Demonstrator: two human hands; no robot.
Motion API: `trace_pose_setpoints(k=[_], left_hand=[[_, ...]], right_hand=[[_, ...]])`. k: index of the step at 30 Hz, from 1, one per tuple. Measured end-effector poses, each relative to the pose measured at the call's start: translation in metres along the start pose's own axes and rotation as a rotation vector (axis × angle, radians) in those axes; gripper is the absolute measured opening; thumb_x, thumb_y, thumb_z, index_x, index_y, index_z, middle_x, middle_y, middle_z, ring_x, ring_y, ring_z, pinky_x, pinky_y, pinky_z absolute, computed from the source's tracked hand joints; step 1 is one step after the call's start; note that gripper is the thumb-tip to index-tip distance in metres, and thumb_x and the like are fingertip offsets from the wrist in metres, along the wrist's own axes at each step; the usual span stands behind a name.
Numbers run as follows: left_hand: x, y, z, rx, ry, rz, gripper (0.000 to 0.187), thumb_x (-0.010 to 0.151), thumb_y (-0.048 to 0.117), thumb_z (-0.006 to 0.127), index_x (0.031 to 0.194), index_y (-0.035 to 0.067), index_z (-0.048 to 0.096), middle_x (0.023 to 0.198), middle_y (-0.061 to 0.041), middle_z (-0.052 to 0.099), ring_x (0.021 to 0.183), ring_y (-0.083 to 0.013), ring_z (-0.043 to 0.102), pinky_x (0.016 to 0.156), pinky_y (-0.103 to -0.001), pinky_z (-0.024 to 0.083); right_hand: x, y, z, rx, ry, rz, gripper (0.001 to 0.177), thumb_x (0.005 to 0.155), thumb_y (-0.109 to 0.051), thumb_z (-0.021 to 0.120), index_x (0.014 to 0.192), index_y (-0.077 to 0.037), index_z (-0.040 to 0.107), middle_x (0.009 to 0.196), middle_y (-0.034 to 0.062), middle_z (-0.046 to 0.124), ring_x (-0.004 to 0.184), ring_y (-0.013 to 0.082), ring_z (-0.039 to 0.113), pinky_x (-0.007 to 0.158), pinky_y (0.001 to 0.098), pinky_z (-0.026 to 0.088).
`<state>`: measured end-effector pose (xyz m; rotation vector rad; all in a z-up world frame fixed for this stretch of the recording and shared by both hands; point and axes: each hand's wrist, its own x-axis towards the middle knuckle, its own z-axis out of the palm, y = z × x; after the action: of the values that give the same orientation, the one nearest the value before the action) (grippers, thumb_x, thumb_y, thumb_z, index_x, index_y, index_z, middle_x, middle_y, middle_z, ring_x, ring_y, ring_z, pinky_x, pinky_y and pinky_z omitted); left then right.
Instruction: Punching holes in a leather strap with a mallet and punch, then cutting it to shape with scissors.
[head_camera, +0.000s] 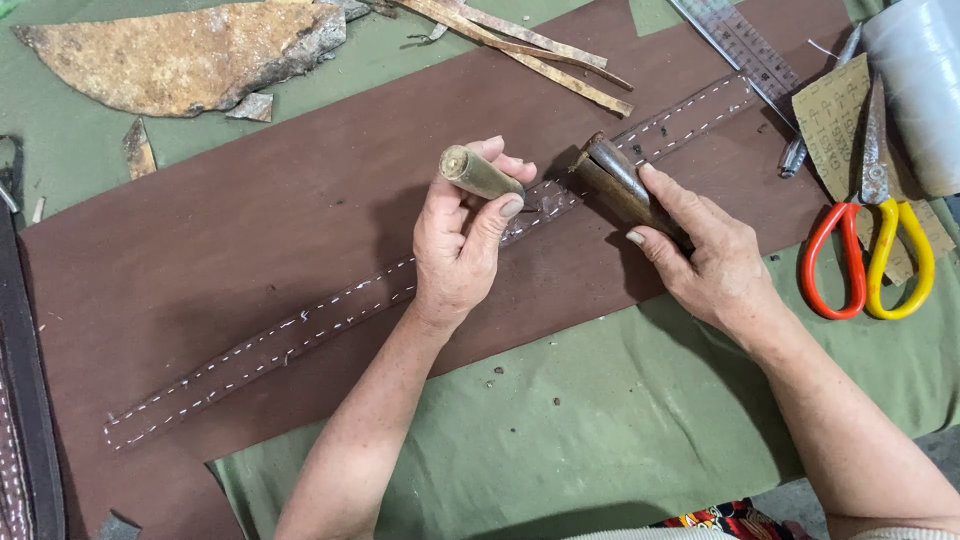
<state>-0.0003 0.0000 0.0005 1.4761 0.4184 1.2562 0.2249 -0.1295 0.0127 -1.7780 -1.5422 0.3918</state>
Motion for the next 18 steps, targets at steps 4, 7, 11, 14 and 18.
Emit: trace_pose_setpoints(k=[4, 7, 11, 14, 18], left_hand=[[-0.001, -0.001, 0.001, 0.003, 0.000, -0.011, 0.041, 0.105, 0.003, 0.062, 0.144, 0.000, 0.050, 0.122, -0.015, 0.066, 0.120, -0.0257, 0.068, 0.109, -0.042, 0.056], [-0.001, -0.002, 0.000, 0.004, -0.002, -0.007, 0.041, 0.104, 0.002, 0.062, 0.143, 0.000, 0.050, 0.121, -0.015, 0.066, 0.119, -0.0250, 0.069, 0.108, -0.042, 0.055], [-0.001, -0.003, 0.000, -0.005, -0.006, -0.007, 0.041, 0.104, 0.002, 0.062, 0.143, 0.000, 0.050, 0.121, -0.016, 0.066, 0.118, -0.0250, 0.069, 0.108, -0.042, 0.056], [-0.001, -0.003, 0.000, -0.012, -0.013, -0.010, 0.041, 0.104, 0.002, 0.062, 0.143, 0.000, 0.051, 0.120, -0.016, 0.066, 0.118, -0.0250, 0.069, 0.108, -0.042, 0.056], [-0.001, -0.004, -0.001, 0.003, -0.030, -0.008, 0.039, 0.104, 0.003, 0.063, 0.141, 0.001, 0.052, 0.119, -0.014, 0.067, 0.118, -0.0247, 0.069, 0.107, -0.042, 0.056]], right_hand=[[0.000, 0.000, 0.000, -0.004, -0.003, 0.006, 0.057, 0.097, -0.017, 0.077, 0.151, -0.015, 0.060, 0.110, 0.0289, 0.070, 0.103, 0.0507, 0.068, 0.082, 0.0580, 0.056], [0.000, 0.000, 0.001, 0.007, 0.006, 0.000, 0.057, 0.097, -0.017, 0.077, 0.151, -0.016, 0.061, 0.111, 0.0279, 0.070, 0.104, 0.0497, 0.069, 0.082, 0.0565, 0.056], [0.000, 0.002, 0.001, 0.004, 0.009, 0.001, 0.057, 0.097, -0.018, 0.078, 0.151, -0.016, 0.061, 0.112, 0.0272, 0.070, 0.105, 0.0489, 0.069, 0.082, 0.0562, 0.056], [0.003, -0.005, 0.000, 0.011, 0.010, 0.000, 0.057, 0.097, -0.017, 0.077, 0.151, -0.015, 0.060, 0.112, 0.0283, 0.070, 0.105, 0.0497, 0.068, 0.082, 0.0573, 0.056], [0.002, -0.005, -0.001, 0.012, 0.008, -0.003, 0.057, 0.097, -0.016, 0.077, 0.151, -0.015, 0.060, 0.112, 0.0283, 0.070, 0.105, 0.0500, 0.068, 0.082, 0.0577, 0.056]])
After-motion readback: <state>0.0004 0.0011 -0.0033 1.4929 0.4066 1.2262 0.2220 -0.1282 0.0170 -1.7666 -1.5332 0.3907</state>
